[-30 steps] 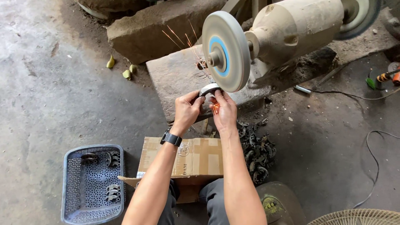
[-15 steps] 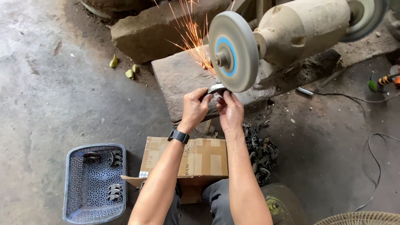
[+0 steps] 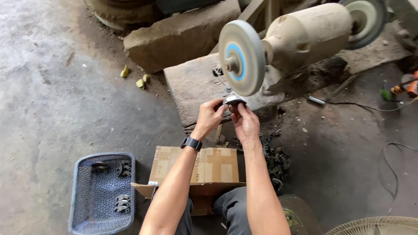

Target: The person repeatedly picks up small metal parts from a pile on the floor and grinds them against a rotating bench grinder, producing sparks. After each part is ground, it is placed into a perforated plastic basket. The person remains seated on a cardboard box during the task.

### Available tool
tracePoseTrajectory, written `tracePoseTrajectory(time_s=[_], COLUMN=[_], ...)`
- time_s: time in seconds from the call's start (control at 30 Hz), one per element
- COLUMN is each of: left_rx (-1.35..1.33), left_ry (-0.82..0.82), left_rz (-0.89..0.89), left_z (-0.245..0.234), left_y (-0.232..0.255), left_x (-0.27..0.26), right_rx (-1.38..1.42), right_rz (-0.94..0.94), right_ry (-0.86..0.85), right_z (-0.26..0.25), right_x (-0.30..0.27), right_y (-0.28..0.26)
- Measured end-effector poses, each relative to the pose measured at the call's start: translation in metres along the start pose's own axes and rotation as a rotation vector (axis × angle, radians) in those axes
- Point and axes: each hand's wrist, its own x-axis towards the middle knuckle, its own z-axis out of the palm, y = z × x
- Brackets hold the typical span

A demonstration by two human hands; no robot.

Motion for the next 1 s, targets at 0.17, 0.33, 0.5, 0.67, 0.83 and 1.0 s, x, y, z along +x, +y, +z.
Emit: tracePoseTrajectory(time_s=[0.17, 0.33, 0.5, 0.67, 0.83, 1.0], left_rx=[-0.159, -0.212, -0.187, -0.174, -0.225, -0.299], left_ry=[-0.087, -0.126, -0.099, -0.025, -0.019, -0.037], left_rz=[-0.142, -0.225, -0.196, -0.097, -0.254, -0.293], left_z=[0.028, 0.032, 0.025, 0.016, 0.01, 0.002], left_y=[-0.001, 0.011, 0.014, 0.012, 0.006, 0.008], left_x=[0.016, 0.022, 0.018, 0.004, -0.01, -0.017], right_rx=[-0.043, -0.072, -0.031, 0.001, -0.028, -0.068], right_rz=[-0.072, -0.136, -0.145, -0.137, -0.174, -0.169], right_ry=[0.096, 0.174, 0.158, 0.105, 0.075, 0.061], right_z=[0.006, 0.007, 0.009, 0.005, 0.015, 0.019], right_x=[-0.017, -0.018, -0.006, 0.011, 0.013, 0.018], right_y=[-0.024, -0.029, -0.019, -0.001, 0.007, 0.012])
